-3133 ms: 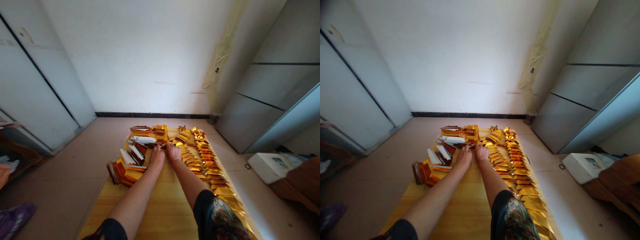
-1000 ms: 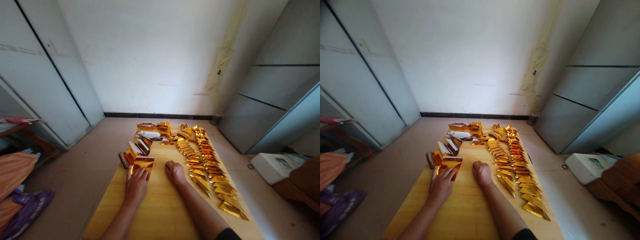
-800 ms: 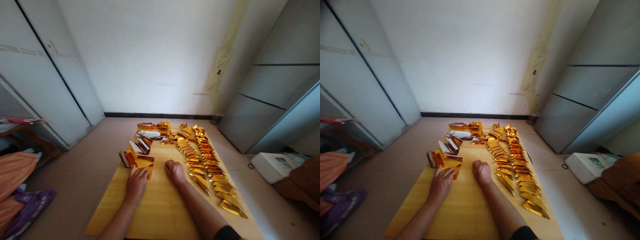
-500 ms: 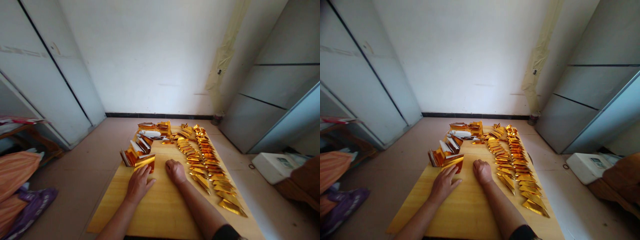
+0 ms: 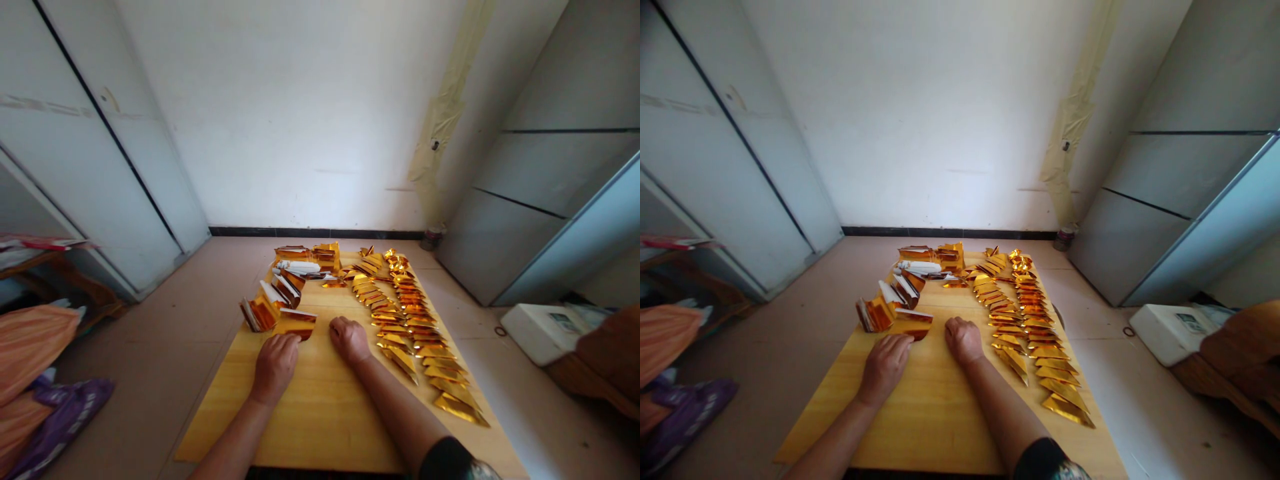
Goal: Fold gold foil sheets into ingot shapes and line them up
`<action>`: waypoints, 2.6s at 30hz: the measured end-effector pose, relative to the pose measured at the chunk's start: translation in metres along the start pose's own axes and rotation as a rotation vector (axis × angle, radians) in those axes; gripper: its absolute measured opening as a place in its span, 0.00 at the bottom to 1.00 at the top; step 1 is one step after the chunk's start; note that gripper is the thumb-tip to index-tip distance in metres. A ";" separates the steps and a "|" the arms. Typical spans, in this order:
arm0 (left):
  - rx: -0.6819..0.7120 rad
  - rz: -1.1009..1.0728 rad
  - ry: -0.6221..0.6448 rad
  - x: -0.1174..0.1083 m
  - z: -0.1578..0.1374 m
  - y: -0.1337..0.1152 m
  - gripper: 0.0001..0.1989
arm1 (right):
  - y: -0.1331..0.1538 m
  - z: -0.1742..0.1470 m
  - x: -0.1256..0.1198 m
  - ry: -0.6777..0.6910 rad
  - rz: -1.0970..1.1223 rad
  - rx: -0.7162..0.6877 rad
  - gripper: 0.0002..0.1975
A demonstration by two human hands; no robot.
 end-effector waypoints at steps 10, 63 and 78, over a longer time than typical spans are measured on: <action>-0.535 -0.494 -0.269 -0.023 -0.003 0.011 0.10 | 0.001 -0.002 -0.008 -0.045 0.260 -0.031 0.09; -0.327 -0.486 0.247 0.033 0.024 -0.013 0.24 | -0.002 -0.045 -0.006 0.116 1.010 0.200 0.27; 0.107 -0.118 0.498 0.035 0.016 -0.035 0.22 | -0.011 -0.068 -0.018 0.394 0.791 0.311 0.26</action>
Point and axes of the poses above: each hand's wrist, its own z-axis towards the middle knuckle, its own x-axis out of the palm, y = z × x, the point moved 4 cm from there along z, towards the middle knuckle, and after that the axes turned 8 degrees about y, right-handed, at the moved point
